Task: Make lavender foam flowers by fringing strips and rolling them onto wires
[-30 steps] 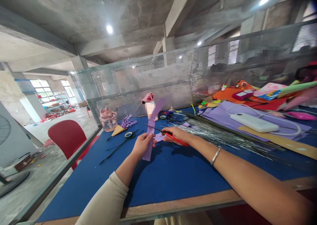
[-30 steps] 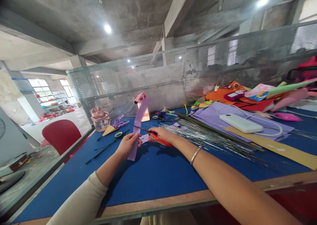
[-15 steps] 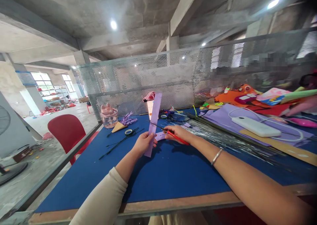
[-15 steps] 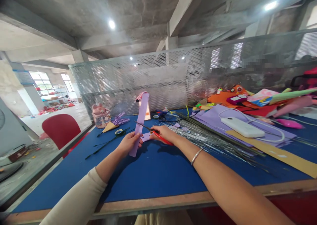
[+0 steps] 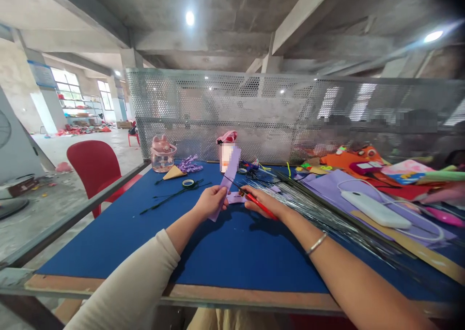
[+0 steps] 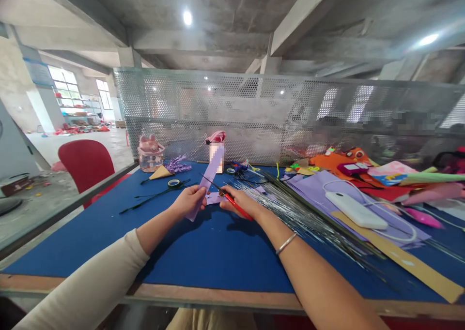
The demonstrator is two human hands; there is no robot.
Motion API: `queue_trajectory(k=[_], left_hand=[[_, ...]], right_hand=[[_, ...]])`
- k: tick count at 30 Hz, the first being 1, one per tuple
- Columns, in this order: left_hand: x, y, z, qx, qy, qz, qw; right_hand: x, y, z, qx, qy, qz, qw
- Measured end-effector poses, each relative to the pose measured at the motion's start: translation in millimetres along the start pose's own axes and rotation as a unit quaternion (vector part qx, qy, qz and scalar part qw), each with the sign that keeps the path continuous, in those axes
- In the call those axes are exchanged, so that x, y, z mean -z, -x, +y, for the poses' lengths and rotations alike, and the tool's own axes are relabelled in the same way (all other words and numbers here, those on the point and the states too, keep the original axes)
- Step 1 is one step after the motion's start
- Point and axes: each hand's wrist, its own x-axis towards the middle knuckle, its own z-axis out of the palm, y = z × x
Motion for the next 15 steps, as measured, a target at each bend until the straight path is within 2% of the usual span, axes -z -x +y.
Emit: queue_trajectory(k=[5, 15], left_hand=[[1.8, -0.6, -2.4, -0.007, 0.001, -0.018, 1.0], [0.7, 1.9, 1.0, 0.026, 0.0, -0.009, 1.0]], right_hand=[[-5.1, -1.3, 3.6, -0.02, -0.041, 0.013, 0.999], [-17.4, -4.4, 9.9, -0.044, -0.03, 0.069, 0.996]])
